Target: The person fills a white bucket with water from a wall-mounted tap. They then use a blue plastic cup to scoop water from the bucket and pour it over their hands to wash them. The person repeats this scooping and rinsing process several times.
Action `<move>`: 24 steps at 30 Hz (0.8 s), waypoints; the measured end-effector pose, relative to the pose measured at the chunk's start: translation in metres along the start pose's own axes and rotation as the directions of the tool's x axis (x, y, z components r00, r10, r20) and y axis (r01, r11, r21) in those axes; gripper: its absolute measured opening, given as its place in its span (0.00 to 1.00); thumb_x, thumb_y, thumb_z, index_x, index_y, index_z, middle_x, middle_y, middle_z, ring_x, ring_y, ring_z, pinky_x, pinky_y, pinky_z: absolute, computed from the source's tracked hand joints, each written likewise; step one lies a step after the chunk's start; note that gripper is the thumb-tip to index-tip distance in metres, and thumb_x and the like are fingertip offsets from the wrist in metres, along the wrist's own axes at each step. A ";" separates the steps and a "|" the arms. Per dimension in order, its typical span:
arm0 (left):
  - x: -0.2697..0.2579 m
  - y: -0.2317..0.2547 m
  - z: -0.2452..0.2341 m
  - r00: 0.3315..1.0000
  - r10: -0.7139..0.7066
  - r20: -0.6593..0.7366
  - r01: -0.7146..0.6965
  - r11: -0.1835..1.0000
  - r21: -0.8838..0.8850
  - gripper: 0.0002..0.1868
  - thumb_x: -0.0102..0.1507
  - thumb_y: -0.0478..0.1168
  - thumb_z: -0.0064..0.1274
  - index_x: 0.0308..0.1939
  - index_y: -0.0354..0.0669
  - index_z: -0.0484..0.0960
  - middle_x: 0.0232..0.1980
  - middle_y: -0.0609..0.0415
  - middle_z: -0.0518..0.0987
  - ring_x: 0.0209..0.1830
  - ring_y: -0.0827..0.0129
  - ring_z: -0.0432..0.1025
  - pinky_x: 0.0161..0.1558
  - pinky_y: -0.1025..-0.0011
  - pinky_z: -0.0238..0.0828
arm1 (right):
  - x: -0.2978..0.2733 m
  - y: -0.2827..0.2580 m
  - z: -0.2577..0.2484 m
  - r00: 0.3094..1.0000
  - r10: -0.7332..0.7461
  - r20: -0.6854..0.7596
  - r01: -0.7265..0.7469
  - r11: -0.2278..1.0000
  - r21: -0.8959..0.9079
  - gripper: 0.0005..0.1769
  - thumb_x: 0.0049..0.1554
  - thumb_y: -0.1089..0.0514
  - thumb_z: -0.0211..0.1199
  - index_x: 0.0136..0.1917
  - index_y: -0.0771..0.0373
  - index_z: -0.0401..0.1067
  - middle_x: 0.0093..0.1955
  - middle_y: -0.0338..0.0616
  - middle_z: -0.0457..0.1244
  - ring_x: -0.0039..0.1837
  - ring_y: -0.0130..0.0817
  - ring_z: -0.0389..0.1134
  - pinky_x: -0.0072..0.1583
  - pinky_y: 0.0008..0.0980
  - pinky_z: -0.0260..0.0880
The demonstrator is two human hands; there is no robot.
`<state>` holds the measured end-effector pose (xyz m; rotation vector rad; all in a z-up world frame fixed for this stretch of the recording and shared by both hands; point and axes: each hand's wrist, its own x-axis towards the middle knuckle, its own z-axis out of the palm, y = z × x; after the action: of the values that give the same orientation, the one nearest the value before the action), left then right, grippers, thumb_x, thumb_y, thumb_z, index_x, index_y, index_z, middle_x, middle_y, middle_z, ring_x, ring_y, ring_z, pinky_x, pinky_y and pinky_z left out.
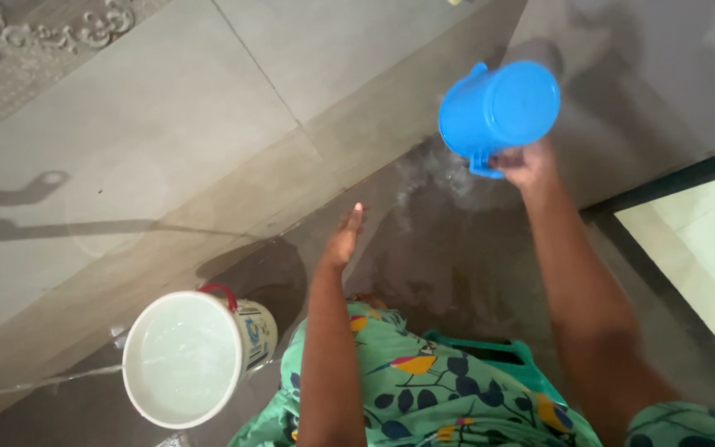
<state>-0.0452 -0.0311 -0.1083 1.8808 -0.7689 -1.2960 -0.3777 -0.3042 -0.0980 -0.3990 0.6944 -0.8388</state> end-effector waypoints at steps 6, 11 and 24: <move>-0.003 -0.001 -0.004 0.998 0.061 -0.018 -0.062 0.994 -0.085 0.45 0.65 0.73 0.36 0.73 0.44 0.69 0.71 0.46 0.75 0.68 0.56 0.71 0.70 0.59 0.59 | 0.018 -0.021 0.067 0.994 -0.060 0.097 0.064 0.997 -0.049 0.26 0.64 0.40 0.57 0.69 0.56 0.65 0.69 0.49 0.63 0.67 0.49 0.66 0.62 0.61 0.71; -0.010 0.011 -0.006 1.000 0.004 -0.018 -0.006 0.995 -0.097 0.45 0.63 0.73 0.34 0.74 0.47 0.69 0.72 0.47 0.73 0.68 0.57 0.69 0.70 0.58 0.56 | 0.017 -0.020 0.090 1.000 -0.013 0.012 0.013 0.999 -0.031 0.26 0.62 0.43 0.54 0.67 0.57 0.67 0.66 0.50 0.68 0.66 0.49 0.71 0.61 0.60 0.73; -0.049 0.030 -0.025 0.963 0.146 -0.226 -0.203 0.946 -0.253 0.47 0.65 0.73 0.40 0.75 0.41 0.68 0.80 0.46 0.63 0.78 0.58 0.57 0.74 0.58 0.52 | 0.060 0.066 0.112 0.990 0.053 0.127 -0.037 0.991 -0.130 0.25 0.63 0.46 0.51 0.64 0.65 0.72 0.64 0.50 0.69 0.65 0.42 0.71 0.64 0.47 0.75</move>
<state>-0.0394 -0.0035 -0.0517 1.6511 -0.6000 -1.0216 -0.2358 -0.3044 -0.0806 -0.5460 0.6349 -0.7210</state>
